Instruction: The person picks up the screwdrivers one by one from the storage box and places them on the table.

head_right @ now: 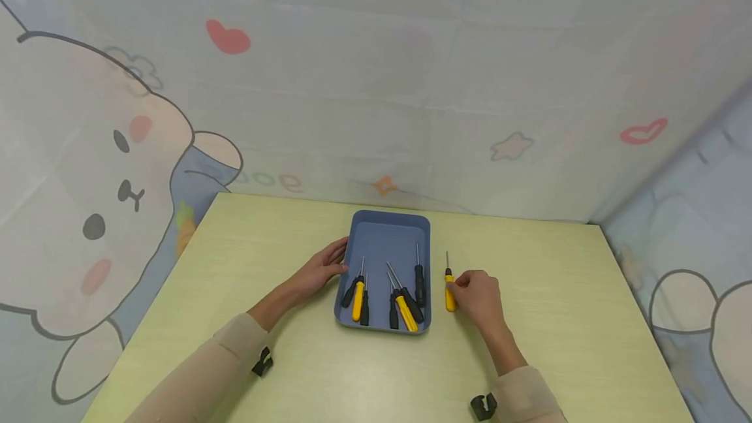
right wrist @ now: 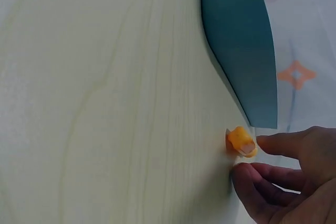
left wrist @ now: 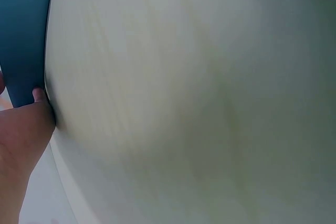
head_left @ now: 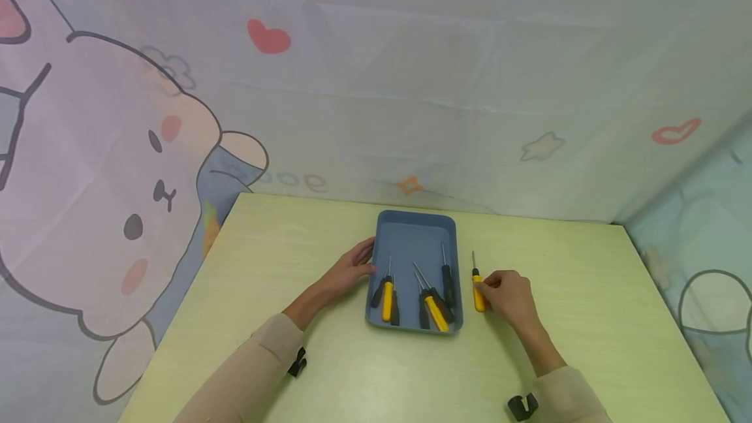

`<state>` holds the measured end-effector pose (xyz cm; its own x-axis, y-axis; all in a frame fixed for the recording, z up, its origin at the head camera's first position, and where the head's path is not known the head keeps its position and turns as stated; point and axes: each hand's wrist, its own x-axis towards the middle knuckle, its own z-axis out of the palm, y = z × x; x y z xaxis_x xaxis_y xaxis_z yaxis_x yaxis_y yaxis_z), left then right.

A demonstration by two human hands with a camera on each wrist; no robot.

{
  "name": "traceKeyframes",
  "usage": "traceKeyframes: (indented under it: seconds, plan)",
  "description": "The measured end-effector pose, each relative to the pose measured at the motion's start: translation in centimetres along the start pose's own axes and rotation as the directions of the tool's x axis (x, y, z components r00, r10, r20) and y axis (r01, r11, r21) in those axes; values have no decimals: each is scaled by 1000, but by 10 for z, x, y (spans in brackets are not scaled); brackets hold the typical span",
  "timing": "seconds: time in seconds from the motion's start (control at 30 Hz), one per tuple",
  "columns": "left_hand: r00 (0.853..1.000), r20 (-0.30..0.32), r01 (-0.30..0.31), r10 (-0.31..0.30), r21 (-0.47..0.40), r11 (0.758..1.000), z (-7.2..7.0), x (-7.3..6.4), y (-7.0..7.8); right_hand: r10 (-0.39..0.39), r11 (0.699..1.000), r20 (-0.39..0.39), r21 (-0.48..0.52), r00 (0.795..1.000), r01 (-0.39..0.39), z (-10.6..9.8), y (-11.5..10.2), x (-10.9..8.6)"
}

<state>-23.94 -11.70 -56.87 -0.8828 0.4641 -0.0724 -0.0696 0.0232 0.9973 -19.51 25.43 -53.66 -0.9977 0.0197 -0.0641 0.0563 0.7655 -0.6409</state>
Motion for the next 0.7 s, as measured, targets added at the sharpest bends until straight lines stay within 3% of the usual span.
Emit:
traceKeyframes:
  seconds: [0.17, 0.7]
  plan:
    - [1000, -9, -1, 1, 5, 1000, 0, 1, 0, -57, 998, -20, -16, 998, 57, -2, 1, 2]
    - [1000, -4, -11, 11, 0, 1000, 0, 1, 0, -210, 966, -95, 131, 973, 221, -4, -20, -2]
